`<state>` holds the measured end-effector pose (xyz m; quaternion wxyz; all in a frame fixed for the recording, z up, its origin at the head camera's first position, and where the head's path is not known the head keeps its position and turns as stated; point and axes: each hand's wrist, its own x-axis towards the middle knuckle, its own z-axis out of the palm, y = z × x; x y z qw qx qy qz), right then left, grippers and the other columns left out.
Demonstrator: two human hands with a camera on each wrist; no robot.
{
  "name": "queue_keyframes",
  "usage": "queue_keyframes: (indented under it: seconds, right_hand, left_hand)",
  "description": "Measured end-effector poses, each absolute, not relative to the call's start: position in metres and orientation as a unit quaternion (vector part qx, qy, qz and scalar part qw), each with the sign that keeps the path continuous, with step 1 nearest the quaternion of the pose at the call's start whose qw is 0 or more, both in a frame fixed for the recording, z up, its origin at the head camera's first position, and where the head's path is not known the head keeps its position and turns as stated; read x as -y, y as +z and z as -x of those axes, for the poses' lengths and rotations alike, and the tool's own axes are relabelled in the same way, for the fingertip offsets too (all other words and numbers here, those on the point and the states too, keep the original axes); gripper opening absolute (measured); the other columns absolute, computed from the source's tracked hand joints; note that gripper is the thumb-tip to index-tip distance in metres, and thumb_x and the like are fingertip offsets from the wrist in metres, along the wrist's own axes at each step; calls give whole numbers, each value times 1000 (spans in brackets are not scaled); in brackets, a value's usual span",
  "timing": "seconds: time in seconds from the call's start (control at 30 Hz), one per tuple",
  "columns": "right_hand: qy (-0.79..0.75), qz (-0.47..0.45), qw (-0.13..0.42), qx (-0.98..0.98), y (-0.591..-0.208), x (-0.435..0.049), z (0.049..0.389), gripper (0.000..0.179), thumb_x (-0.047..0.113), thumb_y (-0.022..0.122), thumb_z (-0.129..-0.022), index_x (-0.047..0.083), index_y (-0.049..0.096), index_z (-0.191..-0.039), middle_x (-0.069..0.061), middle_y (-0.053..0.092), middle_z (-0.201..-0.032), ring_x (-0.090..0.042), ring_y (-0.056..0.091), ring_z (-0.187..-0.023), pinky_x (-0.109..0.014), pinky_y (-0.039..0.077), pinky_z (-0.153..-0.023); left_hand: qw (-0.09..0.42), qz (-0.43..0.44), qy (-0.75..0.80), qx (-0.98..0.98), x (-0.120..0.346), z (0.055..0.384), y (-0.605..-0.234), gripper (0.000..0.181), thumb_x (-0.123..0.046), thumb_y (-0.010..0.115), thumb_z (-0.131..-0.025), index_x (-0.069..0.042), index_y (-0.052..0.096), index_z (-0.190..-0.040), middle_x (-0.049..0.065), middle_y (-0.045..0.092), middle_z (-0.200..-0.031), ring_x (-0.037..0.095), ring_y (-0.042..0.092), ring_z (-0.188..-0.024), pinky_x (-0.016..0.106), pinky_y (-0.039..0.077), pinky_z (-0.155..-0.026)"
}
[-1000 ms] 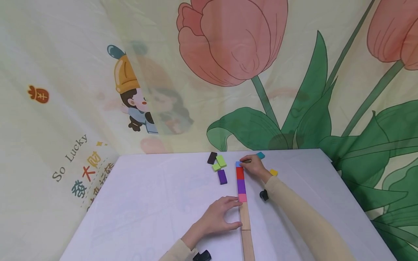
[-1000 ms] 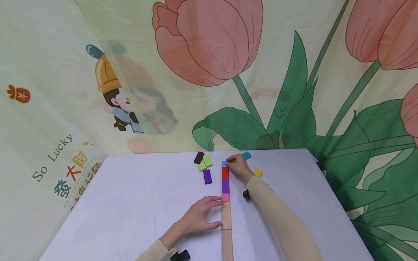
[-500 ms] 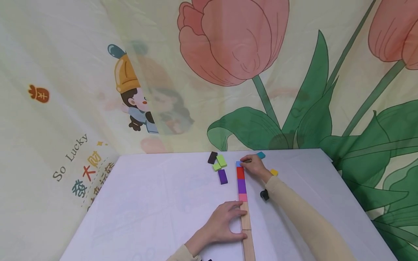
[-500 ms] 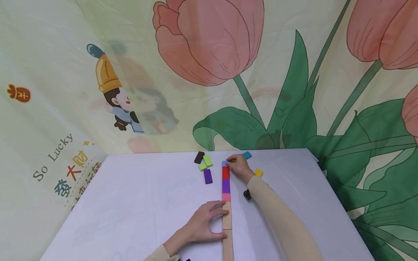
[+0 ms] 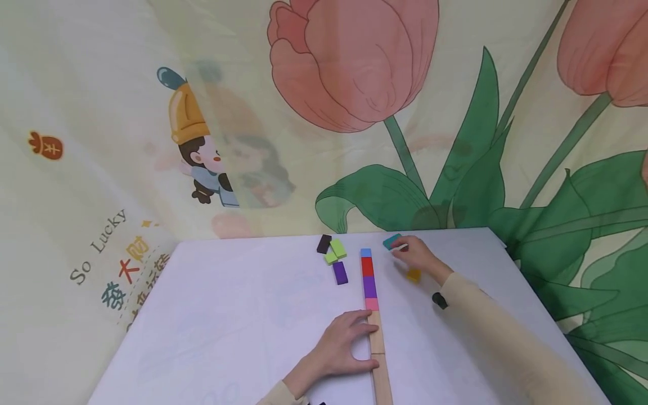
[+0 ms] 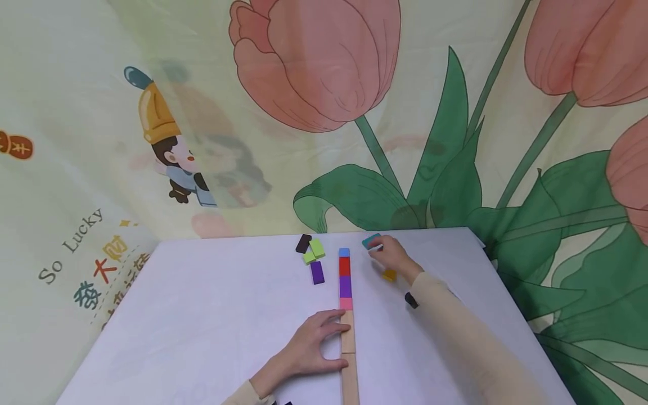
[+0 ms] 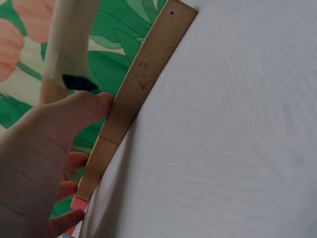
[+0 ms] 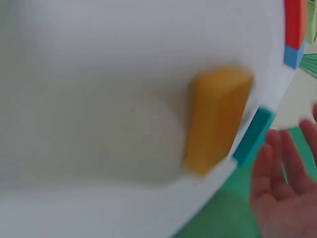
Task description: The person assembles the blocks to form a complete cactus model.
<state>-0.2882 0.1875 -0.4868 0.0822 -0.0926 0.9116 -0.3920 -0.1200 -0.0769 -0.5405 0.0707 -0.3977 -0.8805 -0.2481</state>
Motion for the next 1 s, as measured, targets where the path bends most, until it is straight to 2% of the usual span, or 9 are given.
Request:
queue_keyframes:
  seconds: [0.17,0.3,0.47,0.63,1.0]
  right_hand:
    - [-279,185,119,-935,-488,-221,265,36,-7,65,-83,-2,65,-118,-25,57,-128,-44,51,-120,-54,45,-101]
    - [-243,236,95,-936,-494,-235,255,35,-14,67,-79,-2,67,-112,-20,63,-118,-40,57,-113,-52,47,-99]
    - [-225,214,65,-948,-498,-241,250,25,-4,71,-84,0,68,-108,-11,65,-107,-30,59,-100,-49,50,-96]
    - [-211,203,61,-954,-497,-238,241,26,6,78,-83,3,68,-107,-6,65,-103,-25,59,-95,-45,52,-93]
    - [-227,242,56,-942,-502,-198,171,29,19,85,-77,16,70,-101,10,62,-95,-10,56,-88,-34,56,-85]
  left_hand:
    - [74,397,-244,882,76,119,-543,59,-58,71,-80,-24,63,-128,-1,47,-147,15,45,-132,38,43,-104]
    - [78,397,-250,880,78,118,-543,58,-58,71,-80,-24,64,-127,0,48,-146,16,46,-131,40,44,-103]
    - [83,399,-263,874,77,119,-544,58,-57,72,-79,-24,64,-126,1,49,-146,17,46,-130,42,44,-102]
    - [80,397,-267,875,77,120,-546,58,-57,71,-80,-25,63,-127,0,48,-146,16,46,-131,42,44,-102]
    - [67,391,-263,879,78,119,-543,59,-59,69,-81,-27,62,-130,-1,46,-148,16,44,-133,42,44,-103]
